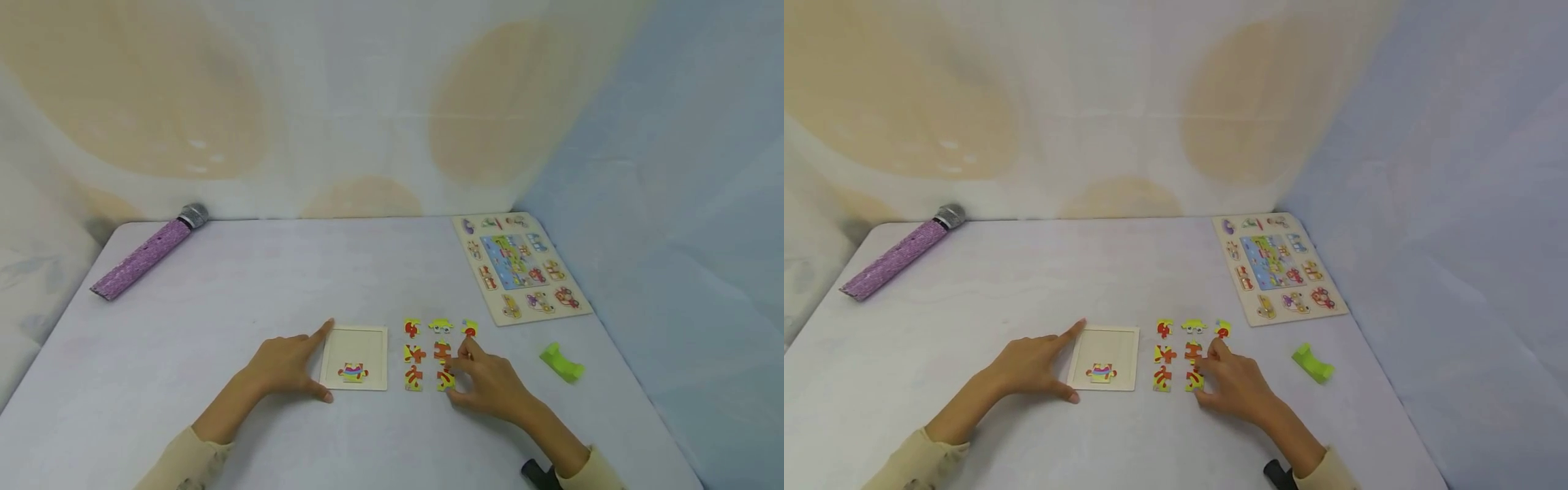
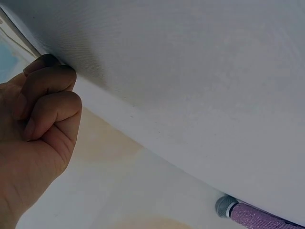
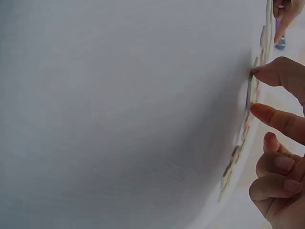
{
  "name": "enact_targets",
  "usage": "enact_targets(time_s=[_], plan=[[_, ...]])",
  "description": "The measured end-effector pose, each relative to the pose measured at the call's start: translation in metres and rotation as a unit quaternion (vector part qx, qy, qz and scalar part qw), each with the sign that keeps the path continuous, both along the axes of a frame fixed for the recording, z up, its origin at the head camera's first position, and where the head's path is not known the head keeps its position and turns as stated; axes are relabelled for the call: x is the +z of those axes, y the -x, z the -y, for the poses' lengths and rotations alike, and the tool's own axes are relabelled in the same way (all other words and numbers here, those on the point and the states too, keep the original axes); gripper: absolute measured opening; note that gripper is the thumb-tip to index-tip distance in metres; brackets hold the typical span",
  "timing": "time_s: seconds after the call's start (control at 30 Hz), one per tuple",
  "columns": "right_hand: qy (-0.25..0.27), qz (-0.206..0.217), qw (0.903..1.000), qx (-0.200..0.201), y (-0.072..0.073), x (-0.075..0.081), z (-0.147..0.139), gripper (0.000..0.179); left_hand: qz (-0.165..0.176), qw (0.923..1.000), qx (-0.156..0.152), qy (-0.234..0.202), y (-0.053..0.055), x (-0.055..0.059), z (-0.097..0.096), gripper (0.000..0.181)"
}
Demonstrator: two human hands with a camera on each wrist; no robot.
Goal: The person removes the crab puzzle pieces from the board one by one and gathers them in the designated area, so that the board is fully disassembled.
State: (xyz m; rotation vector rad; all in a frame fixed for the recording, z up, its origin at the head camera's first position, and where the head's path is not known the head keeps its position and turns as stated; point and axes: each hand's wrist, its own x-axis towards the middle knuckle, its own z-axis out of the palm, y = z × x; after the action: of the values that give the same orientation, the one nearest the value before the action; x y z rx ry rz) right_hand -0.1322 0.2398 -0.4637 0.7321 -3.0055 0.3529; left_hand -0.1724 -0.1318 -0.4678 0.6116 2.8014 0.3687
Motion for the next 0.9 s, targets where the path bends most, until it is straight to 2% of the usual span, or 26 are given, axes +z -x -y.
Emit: enact_targets(time_s=[0.13, 0.3, 0.4, 0.47, 0.63, 0.9], plan=[[0.032, 0.011, 0.9992, 0.022, 0.003, 0.000, 0.006, 0.044, -0.020, 0.9998, 0.006, 0.002, -0.009, -0.002, 0.001, 0.123], [0.096, 0.031, 0.9938, 0.047, 0.013, 0.007, 0.034, 0.041, -0.057, 0.9982, -0.013, -0.008, -0.035, -0.003, -0.008, 0.113], [0.103, 0.050, 0.9915, 0.063, 0.020, 0.010, 0.060, 0.040, -0.069, 0.9972, -0.023, -0.015, -0.047, -0.001, -0.012, 0.109], [0.091, 0.056, 0.9910, 0.080, 0.024, 0.011, 0.080, 0.042, -0.076, 0.9970, -0.013, -0.007, -0.051, 0.001, -0.011, 0.107], [0.055, 0.054, 0.9902, 0.116, 0.029, 0.013, 0.116, 0.038, -0.071, 0.9972, 0.022, 0.006, -0.047, 0.005, -0.002, 0.107], [0.016, 0.037, 0.9902, 0.134, 0.030, 0.012, 0.136, 0.034, -0.065, 0.9976, 0.010, -0.023, -0.024, 0.005, 0.007, 0.109]])
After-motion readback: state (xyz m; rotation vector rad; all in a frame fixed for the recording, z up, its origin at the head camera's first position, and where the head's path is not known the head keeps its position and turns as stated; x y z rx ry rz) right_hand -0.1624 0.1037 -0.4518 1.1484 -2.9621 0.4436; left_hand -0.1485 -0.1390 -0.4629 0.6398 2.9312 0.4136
